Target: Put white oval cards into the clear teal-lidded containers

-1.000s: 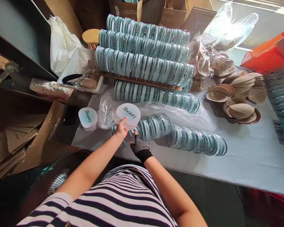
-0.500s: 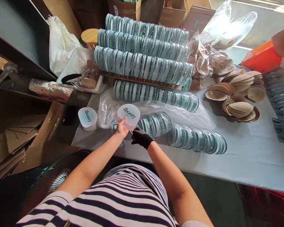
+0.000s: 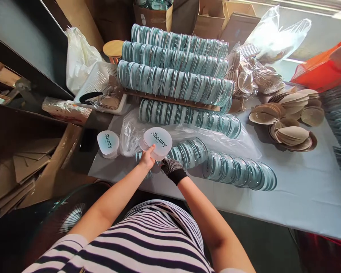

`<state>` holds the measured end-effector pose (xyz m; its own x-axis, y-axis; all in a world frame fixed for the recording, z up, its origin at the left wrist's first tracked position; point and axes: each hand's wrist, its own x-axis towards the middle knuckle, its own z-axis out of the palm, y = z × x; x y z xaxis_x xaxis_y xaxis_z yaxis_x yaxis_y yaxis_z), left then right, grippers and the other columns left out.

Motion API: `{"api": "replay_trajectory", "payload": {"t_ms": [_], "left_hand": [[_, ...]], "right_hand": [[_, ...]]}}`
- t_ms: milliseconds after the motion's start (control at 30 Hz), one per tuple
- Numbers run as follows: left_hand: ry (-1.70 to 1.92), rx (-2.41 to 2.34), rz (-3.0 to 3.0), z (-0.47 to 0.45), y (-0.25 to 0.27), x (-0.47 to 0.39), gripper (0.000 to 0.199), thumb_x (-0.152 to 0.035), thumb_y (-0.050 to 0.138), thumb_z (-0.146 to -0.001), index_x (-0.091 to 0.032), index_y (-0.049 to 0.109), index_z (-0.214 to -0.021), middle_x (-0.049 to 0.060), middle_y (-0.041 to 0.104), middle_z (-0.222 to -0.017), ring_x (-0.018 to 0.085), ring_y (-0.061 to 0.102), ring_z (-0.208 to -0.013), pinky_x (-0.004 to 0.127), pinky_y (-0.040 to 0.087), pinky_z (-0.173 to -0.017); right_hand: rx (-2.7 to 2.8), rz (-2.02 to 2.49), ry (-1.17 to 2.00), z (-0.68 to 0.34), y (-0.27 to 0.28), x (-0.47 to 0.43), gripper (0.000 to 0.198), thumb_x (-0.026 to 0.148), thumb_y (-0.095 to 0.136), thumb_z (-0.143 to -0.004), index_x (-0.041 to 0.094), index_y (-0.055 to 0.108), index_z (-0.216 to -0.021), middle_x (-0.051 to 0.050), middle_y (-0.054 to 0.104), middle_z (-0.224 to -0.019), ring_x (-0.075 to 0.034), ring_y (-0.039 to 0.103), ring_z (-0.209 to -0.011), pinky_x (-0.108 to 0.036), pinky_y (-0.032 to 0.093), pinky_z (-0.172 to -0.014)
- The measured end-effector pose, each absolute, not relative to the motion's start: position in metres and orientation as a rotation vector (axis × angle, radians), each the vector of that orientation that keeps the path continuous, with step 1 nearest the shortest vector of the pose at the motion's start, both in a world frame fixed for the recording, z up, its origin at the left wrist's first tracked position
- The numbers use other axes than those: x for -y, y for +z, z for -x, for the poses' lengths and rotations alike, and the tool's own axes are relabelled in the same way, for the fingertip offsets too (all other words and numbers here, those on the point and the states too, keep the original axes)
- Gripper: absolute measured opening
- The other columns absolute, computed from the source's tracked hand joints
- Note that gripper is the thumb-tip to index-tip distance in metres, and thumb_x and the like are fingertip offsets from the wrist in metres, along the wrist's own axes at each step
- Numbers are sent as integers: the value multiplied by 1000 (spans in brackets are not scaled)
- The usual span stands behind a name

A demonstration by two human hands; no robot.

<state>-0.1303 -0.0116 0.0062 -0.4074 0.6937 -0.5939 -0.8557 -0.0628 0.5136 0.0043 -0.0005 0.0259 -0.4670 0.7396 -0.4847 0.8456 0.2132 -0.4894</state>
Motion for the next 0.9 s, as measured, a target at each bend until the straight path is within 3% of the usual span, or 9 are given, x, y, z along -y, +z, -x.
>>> {"api": "replay_trajectory", "payload": {"t_ms": [100, 200, 300, 467, 533, 600, 700, 800, 900], "left_hand": [[1722, -1008, 212, 137, 9, 23, 45, -10, 76, -69, -20, 65, -112, 6, 74, -103, 22, 67, -104, 41, 47, -102], [1687, -1015, 171, 138, 15, 38, 46, -11, 78, -68, -21, 66, -111, 6, 74, -101, 22, 68, -101, 41, 48, -100], [1650, -1047, 104, 136, 20, 49, 46, -13, 80, -65, -20, 66, -108, 6, 74, -98, 23, 69, -95, 40, 51, -95], [1698, -1118, 31, 135, 19, 60, 48, -16, 82, -60, -19, 68, -107, 8, 74, -101, 26, 68, -98, 40, 52, -91], [1689, -1134, 28, 135, 18, 65, 50, -16, 83, -58, -18, 68, -106, 9, 74, -101, 27, 68, -97, 41, 53, -89], [1660, -1095, 2, 138, 17, 70, 51, -18, 83, -57, -18, 68, -106, 10, 74, -100, 28, 69, -94, 42, 54, -88], [1698, -1106, -22, 165, 19, 69, 48, -19, 84, -57, -15, 68, -103, 11, 74, -100, 27, 70, -93, 42, 54, -89], [1834, -1404, 14, 233, 18, 62, 45, -15, 82, -60, -15, 67, -102, 10, 73, -103, 25, 69, -96, 41, 53, -92], [1761, -1917, -152, 317, 12, 57, 59, -10, 82, -61, -12, 61, -116, 13, 69, -114, 25, 66, -105, 39, 52, -95]], "right_hand": [[-2497, -1808, -1346, -32, 26, 4, 35, 38, 49, -90, 20, 68, -113, -12, 72, -99, -26, 67, -92, -44, 50, -90], [-2616, -2173, -1509, -42, 28, -7, 57, 46, 38, -93, 15, 47, -139, -16, 61, -127, -24, 60, -113, -44, 45, -100], [-2725, -2081, -1253, -31, 39, -15, 69, 47, 42, -90, 10, 31, -148, -19, 44, -145, -27, 46, -131, -47, 39, -108], [-3017, -1781, -707, -5, 65, 14, 53, 34, 46, -89, 14, 47, -138, -17, 39, -149, -32, 30, -140, -53, 32, -110], [-3012, -1732, -835, 4, 66, 28, 45, 35, 47, -89, 17, 56, -129, -16, 50, -139, -32, 41, -132, -51, 39, -105], [-2855, -1750, -1169, 10, 60, 35, 38, 38, 47, -87, 17, 65, -113, -16, 66, -114, -30, 59, -109, -43, 49, -92], [-2589, -2052, -1491, 9, 47, 32, 38, 44, 45, -87, 15, 67, -96, -12, 70, -84, -24, 64, -79, -34, 53, -70], [-2539, -2347, -1362, -12, 40, 28, 42, 50, 47, -84, 14, 68, -89, -9, 67, -69, -21, 62, -67, -30, 50, -57], [-2581, -2315, -1179, -35, 38, 38, 46, 54, 51, -79, 12, 69, -84, -11, 67, -65, -22, 62, -60, -29, 48, -52]]}}
